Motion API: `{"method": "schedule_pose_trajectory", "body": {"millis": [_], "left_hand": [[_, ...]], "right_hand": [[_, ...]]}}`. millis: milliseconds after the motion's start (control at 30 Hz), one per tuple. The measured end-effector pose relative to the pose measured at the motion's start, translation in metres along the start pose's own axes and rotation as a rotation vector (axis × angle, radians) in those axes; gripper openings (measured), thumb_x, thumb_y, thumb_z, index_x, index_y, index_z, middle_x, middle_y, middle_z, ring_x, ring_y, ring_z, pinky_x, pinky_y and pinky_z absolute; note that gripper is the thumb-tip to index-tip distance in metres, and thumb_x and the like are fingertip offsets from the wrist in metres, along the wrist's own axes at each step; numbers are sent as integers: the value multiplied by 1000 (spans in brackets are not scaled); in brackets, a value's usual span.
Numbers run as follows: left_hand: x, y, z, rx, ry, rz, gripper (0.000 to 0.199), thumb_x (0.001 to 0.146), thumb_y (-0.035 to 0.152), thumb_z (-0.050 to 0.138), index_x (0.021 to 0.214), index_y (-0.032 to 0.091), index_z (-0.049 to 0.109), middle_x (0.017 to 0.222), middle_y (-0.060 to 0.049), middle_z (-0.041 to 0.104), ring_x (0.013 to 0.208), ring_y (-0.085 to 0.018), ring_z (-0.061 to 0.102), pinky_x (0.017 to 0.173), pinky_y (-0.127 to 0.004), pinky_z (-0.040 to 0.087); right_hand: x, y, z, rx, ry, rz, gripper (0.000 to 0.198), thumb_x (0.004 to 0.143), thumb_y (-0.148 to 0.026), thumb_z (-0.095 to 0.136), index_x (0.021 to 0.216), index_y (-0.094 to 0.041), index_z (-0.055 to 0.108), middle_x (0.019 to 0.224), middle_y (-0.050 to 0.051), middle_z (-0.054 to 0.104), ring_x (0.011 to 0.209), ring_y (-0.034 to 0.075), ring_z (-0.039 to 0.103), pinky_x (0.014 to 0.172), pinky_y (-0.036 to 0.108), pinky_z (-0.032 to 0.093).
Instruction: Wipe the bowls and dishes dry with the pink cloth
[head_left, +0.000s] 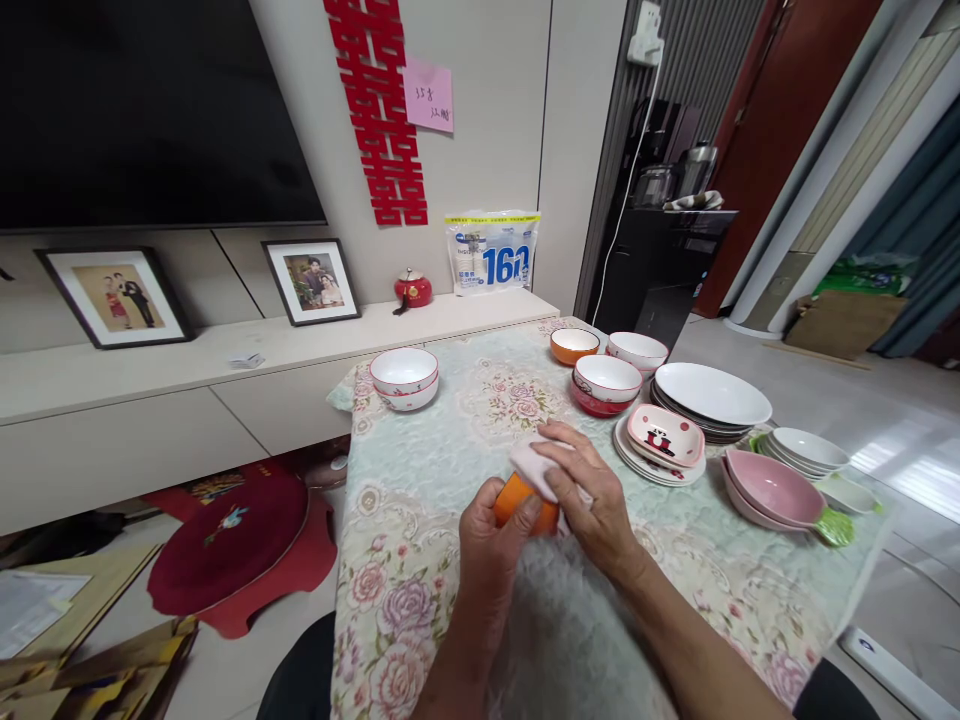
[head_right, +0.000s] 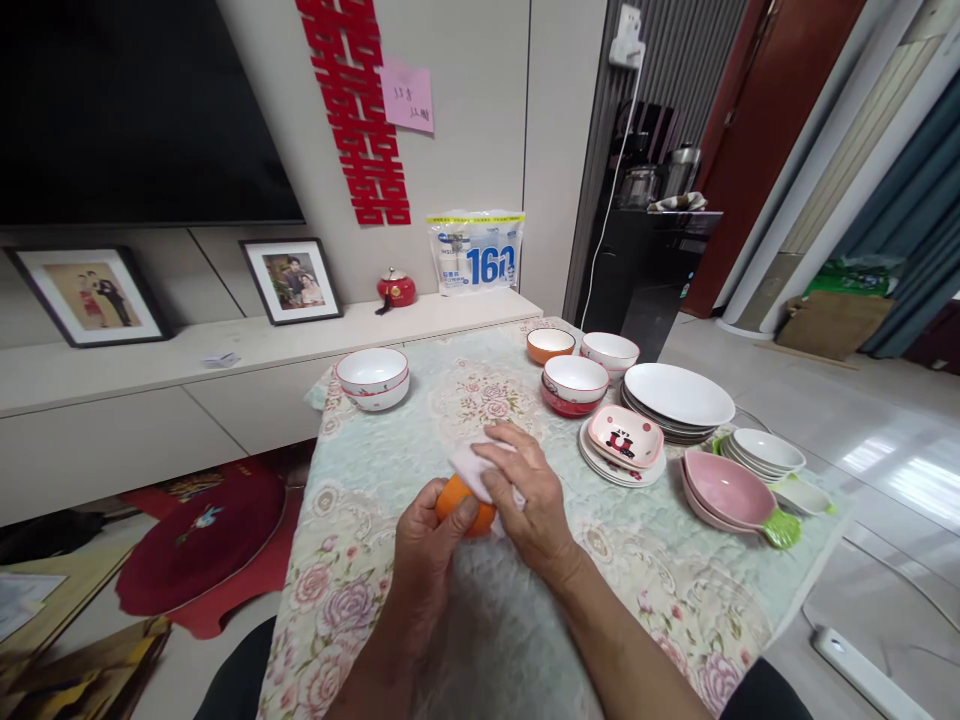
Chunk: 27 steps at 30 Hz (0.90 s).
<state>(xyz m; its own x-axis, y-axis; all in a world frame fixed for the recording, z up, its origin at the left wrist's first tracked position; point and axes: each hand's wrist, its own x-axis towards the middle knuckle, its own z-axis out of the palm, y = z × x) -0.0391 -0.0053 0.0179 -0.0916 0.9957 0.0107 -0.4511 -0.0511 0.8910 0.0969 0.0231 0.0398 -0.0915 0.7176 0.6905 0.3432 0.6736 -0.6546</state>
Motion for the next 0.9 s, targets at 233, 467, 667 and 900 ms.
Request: {"method": "schedule_pose_trajectory", "body": {"millis": [233, 467, 667, 900], "left_hand": [[-3, 5, 5, -225, -47, -47, 39, 64, 43, 87, 73, 17, 59, 68, 3, 54, 62, -11, 46, 63, -23, 41], [2, 2, 6, -245, 76, 1, 35, 65, 39, 86, 74, 17, 61, 66, 4, 57, 59, -11, 49, 61, -23, 42], [4, 5, 7, -338, 153, -33, 41, 61, 38, 88, 89, 16, 66, 84, -2, 70, 75, -16, 63, 74, -29, 48], [-1, -2, 9, -218, 97, 10, 31, 69, 38, 84, 81, 17, 63, 71, 3, 59, 64, -11, 51, 63, -23, 42]], "right_hand": [[4, 32, -5, 525, 232, 676, 43, 85, -56, 64, 108, -22, 74, 104, 6, 77, 91, 28, 70, 82, 39, 56], [-1, 14, 5, 217, 145, 375, 39, 93, -46, 57, 122, -23, 71, 130, 9, 68, 115, 29, 64, 97, 45, 53], [-10, -3, 17, -148, -85, -146, 43, 95, -20, 52, 136, -29, 61, 148, 8, 52, 138, 27, 47, 115, 52, 39], [-7, 13, 11, 30, 122, 156, 41, 96, -30, 46, 132, -24, 65, 140, 9, 59, 132, 28, 52, 114, 48, 39]]}}
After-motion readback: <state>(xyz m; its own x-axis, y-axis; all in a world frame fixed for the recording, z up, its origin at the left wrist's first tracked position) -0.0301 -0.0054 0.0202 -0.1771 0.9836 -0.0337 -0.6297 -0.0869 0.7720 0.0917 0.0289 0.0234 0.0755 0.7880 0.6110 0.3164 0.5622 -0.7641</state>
